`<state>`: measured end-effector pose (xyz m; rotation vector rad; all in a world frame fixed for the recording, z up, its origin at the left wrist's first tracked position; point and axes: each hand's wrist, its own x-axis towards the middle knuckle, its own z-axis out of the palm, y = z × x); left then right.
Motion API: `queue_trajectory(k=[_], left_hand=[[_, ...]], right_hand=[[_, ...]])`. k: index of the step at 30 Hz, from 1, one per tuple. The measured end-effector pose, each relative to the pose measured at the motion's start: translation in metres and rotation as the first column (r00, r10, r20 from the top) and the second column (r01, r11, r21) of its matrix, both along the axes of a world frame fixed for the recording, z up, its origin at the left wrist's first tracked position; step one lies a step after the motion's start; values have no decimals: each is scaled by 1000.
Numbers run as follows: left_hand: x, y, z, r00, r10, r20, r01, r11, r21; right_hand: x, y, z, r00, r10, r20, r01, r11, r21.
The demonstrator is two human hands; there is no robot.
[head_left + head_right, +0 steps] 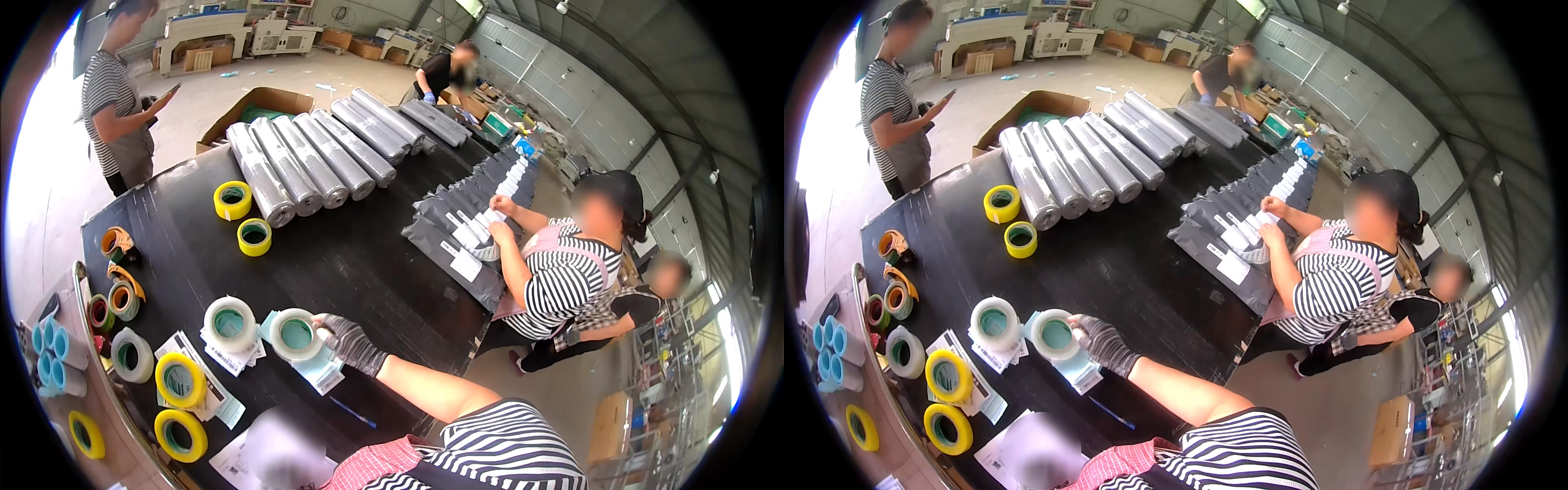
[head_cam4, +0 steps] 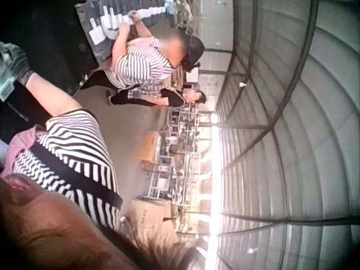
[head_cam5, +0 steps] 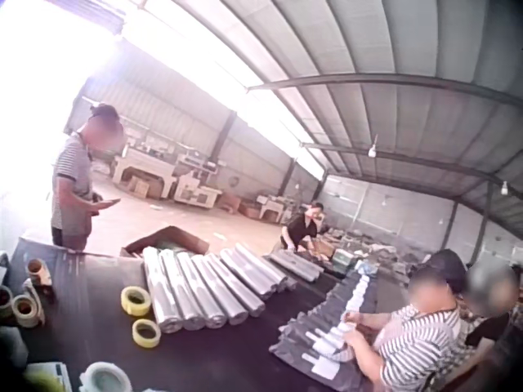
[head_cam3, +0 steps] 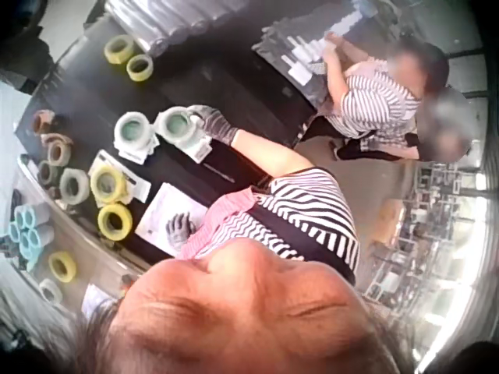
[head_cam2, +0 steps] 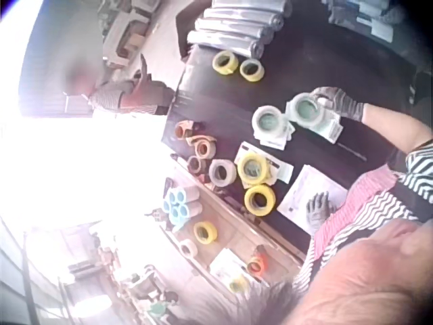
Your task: The person reviews printed documents on a table, points at lines on the paperwork with a coworker, and handles rolls of tape on the work surface.
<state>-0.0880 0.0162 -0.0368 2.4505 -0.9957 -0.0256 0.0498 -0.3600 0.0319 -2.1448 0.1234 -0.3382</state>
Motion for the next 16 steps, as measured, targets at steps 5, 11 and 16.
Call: queue_trajectory(k=[5, 11, 16], left_hand=[[4, 2, -7, 1000, -8, 12, 7, 999, 34], [7, 3, -18, 998, -17, 68, 17, 1000, 9], [8, 5, -37, 984, -24, 176, 26, 1000, -6]], right_hand=[[9, -44, -27, 969, -245, -24, 243, 967, -75], [-5, -81, -75, 924, -381, 2, 375, 910, -177], [-24, -87, -113, 922, -305, 239, 385, 782, -490]])
